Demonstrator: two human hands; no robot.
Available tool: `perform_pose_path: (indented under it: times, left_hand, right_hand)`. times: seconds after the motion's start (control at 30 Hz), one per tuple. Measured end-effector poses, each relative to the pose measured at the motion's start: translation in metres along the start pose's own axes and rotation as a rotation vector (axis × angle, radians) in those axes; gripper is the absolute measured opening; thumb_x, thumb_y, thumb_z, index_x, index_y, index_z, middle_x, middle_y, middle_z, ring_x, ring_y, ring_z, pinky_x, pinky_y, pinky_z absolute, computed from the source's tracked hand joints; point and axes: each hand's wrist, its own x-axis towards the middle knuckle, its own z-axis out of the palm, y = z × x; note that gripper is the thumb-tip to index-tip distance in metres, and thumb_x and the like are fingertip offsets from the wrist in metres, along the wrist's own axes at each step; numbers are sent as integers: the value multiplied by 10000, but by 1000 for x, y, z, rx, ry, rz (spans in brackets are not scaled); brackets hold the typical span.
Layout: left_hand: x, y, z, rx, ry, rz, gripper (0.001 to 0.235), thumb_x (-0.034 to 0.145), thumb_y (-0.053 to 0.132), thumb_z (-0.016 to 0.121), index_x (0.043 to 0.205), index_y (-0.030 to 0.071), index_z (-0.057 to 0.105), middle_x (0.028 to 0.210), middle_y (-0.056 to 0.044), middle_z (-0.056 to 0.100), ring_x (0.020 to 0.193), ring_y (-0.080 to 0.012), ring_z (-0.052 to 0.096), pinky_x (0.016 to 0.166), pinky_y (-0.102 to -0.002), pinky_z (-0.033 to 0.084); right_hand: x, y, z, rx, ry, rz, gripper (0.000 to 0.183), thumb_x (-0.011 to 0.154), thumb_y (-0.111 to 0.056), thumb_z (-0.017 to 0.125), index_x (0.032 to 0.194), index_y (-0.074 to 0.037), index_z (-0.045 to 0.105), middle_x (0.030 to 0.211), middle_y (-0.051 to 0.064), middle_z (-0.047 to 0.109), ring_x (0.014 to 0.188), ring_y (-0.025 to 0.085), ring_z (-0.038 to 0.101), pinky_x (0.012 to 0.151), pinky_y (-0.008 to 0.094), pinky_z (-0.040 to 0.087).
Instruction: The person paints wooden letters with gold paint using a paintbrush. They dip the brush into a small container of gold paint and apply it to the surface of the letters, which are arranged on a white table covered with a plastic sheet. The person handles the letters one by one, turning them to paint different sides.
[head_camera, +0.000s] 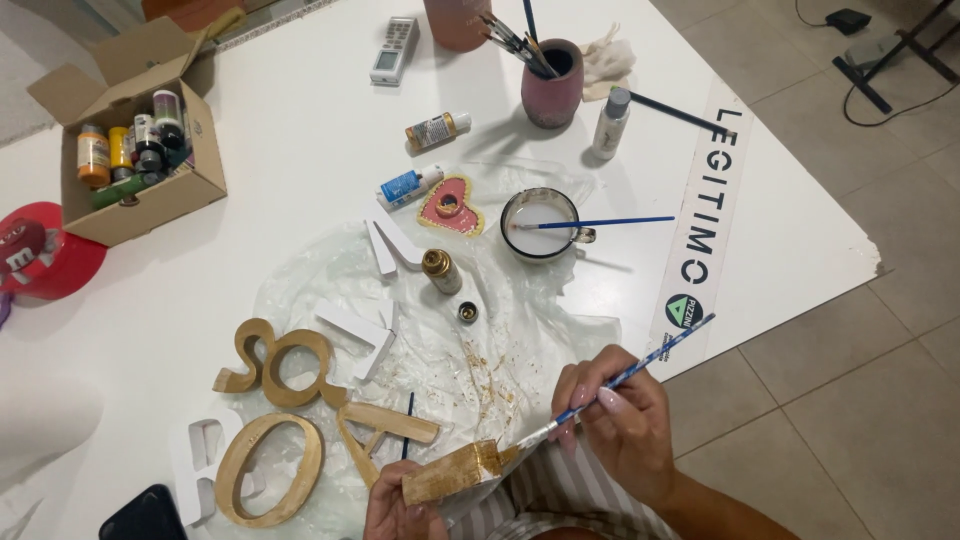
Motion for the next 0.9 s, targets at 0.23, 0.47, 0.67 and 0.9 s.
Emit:
perform_pose_path:
  times: [0.23,0.47,0.67,0.9]
  left_hand:
    - [0,-10,-13,-36,-2,6,419,937,194,803,1197,-94,645,1096,-234,636,1047,-283,632,877,-328,580]
    - [-1,-5,-11,-98,6,-86,431,917,184,822,1191,-101,651,1099,-253,617,974,-296,636,823,-352,572]
    - [1,1,-7,-184,-13,-116,440,946,152,823,1243,-124,651,1134,-264,607,1049,-326,626,888,-409,588]
    - [0,-3,-14,-167,29,-172,400,923,106,802,1217,-124,659,1150,-269,608,1018,-350,663,910,-461,598]
  right_hand:
    - [-3,0,3,-39,22,-31,143,1090,-103,540,1019,-6,617,790,218,690,636,234,633,498,285,543]
    - [17,-6,1,-107,-149,31,144,1113,-131,507,1036,-42,590,836,156,663,664,184,616,556,266,533]
    - [42,-29,19,-204,-292,44,215,1124,-201,503,998,-47,584,806,146,672,613,172,591,537,260,491]
    - [64,-33,23,-232,-350,59,206,1120,-215,489,997,-63,556,800,133,673,635,163,630,523,243,462]
